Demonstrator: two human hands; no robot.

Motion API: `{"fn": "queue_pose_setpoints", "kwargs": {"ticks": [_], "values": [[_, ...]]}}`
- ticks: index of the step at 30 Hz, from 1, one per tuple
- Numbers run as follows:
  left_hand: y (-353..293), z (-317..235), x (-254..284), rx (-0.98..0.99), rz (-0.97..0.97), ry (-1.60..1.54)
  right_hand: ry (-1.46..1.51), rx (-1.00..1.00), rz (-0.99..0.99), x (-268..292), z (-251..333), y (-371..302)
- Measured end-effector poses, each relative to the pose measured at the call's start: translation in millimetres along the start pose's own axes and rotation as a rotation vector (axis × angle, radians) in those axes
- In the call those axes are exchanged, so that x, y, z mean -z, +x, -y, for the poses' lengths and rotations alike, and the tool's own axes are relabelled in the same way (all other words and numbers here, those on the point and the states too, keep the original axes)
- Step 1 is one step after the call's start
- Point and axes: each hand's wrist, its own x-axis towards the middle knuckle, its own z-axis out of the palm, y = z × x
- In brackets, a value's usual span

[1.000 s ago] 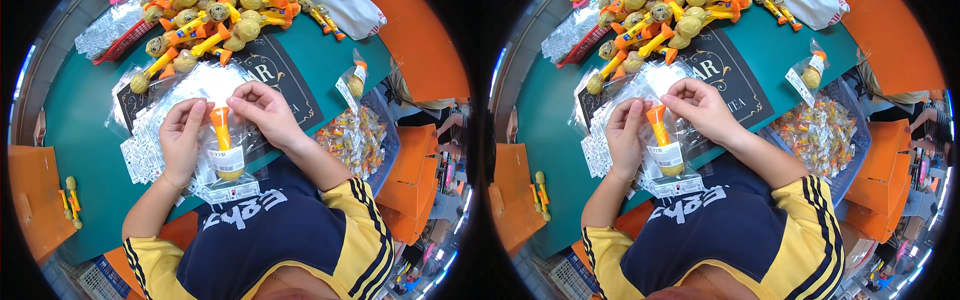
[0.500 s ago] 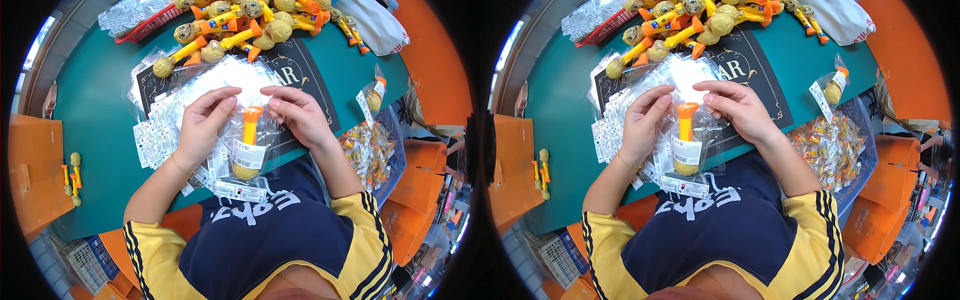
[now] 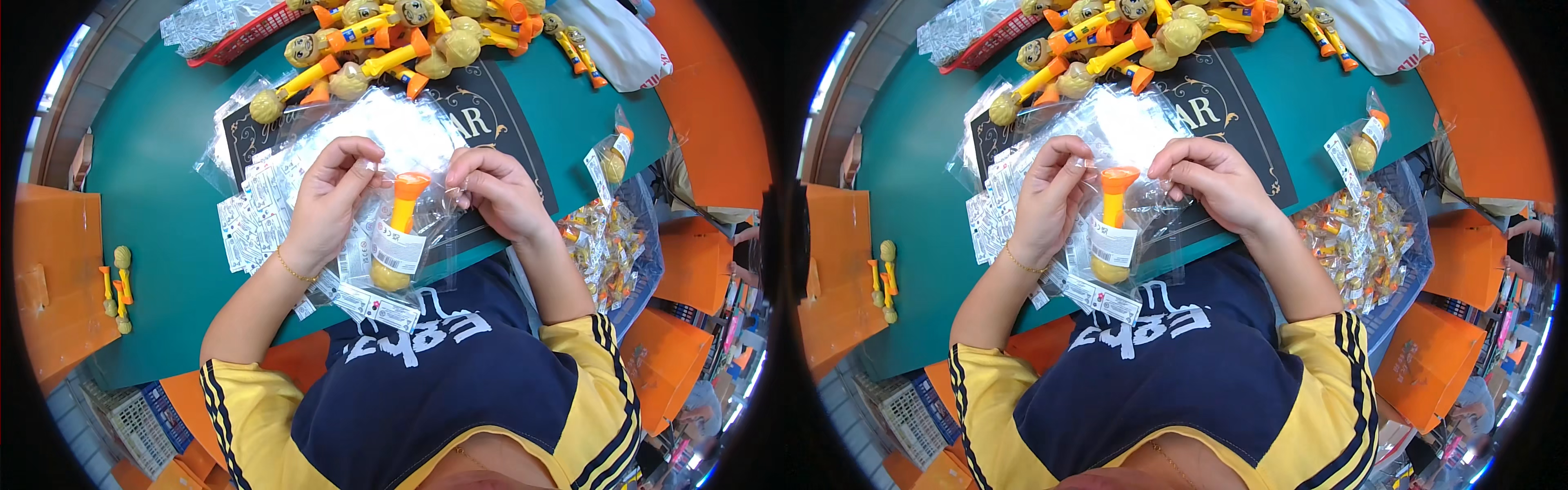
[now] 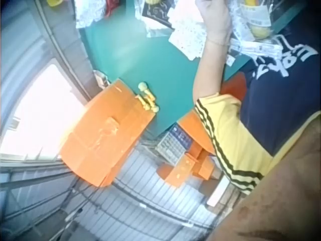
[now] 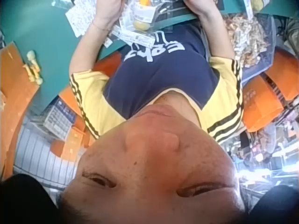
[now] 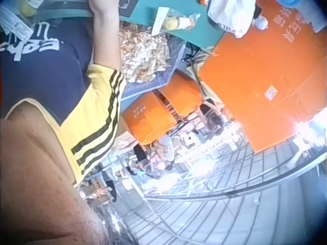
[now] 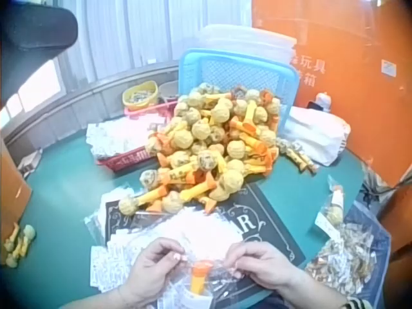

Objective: Manually placing small toy figurines into plastic bags and sealing them with stickers.

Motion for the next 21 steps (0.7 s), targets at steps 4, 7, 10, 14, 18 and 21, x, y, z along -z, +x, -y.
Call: {"fn": "queue_pose_setpoints", "kwargs": {"ticks": [4,7,10,14,18,21], "values": [[-0.1,2.2,4.6,-0.011,0.065,-0.049,-0.07,0.023,0.063,1.8,3.4,-1.2],[-0.1,2.4,3.2,0.011,0.055,-0.062,-0.196,0.044,0.114,1.6,6.9,-0.8],[0.5,0.4,1.6,0.043,0.037,-0.099,-0.28,0.048,0.141,-1.0,10.3,-1.0],[0.1,-2.0,2.2,0.097,0.003,-0.108,-0.318,0.069,0.139,-4.6,14.4,-1.6],[-1.7,-7.0,-3.5,0.124,-0.043,-0.176,-0.436,0.11,0.181,-5.4,17.2,-1.9],[0.1,-9.9,-6.5,0.125,-0.018,-0.264,-0.491,0.12,0.19,-4.5,18.9,-1.7]]}}
